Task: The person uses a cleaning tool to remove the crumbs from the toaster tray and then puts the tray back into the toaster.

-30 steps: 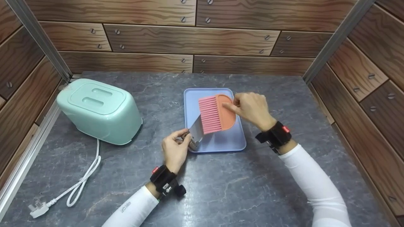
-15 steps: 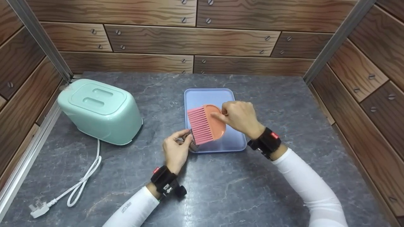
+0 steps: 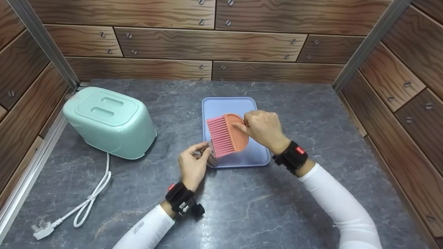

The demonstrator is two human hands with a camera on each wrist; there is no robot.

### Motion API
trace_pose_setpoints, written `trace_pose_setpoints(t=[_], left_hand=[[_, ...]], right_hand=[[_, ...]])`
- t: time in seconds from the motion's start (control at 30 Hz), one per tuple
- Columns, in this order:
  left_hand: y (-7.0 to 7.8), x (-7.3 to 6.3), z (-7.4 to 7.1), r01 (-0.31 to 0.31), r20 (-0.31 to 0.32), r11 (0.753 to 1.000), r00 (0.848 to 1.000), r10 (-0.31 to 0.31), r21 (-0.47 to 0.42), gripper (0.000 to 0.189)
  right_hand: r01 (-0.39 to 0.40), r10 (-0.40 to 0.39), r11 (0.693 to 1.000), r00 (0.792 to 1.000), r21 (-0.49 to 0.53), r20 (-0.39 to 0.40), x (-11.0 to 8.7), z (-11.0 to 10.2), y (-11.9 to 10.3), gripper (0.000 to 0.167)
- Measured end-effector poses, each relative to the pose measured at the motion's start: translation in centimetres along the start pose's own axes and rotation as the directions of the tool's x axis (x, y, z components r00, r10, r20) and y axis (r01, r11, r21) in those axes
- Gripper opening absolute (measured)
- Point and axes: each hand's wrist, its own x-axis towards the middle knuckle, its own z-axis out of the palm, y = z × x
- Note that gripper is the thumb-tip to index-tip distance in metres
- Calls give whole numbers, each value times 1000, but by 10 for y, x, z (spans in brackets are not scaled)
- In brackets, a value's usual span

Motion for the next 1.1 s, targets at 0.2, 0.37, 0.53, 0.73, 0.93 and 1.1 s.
trace_pose_setpoints(t=[0.2, 0.37, 0.53, 0.73, 0.93, 1.1], left_hand=[[0, 1, 1, -2, -8, 1000, 1000, 2, -6, 17], [0, 1, 1, -2, -8, 1000, 1000, 2, -15, 18], [-1, 0, 0, 8, -5, 1000, 1000, -8, -12, 18], [0, 0, 0, -2, -8, 1000, 1000, 2, -3, 18], [0, 0, 0, -13, -14, 1000, 1000, 13, 10, 18], [1, 1, 0, -20, -17, 1000, 1000, 20, 5, 18]], right_hand=[[-11, 11, 1000, 1000, -21, 19, -2, 0, 4, 57], [-1, 3, 998, 1000, -55, 26, -6, 2, 9, 57], [10, -9, 996, 1000, -85, 17, -9, 5, 15, 56], [-25, 29, 994, 999, -104, 29, -11, 8, 22, 56], [-57, 65, 992, 996, -115, 60, -12, 11, 28, 54], [-57, 66, 990, 996, -131, 67, -10, 11, 33, 56]])
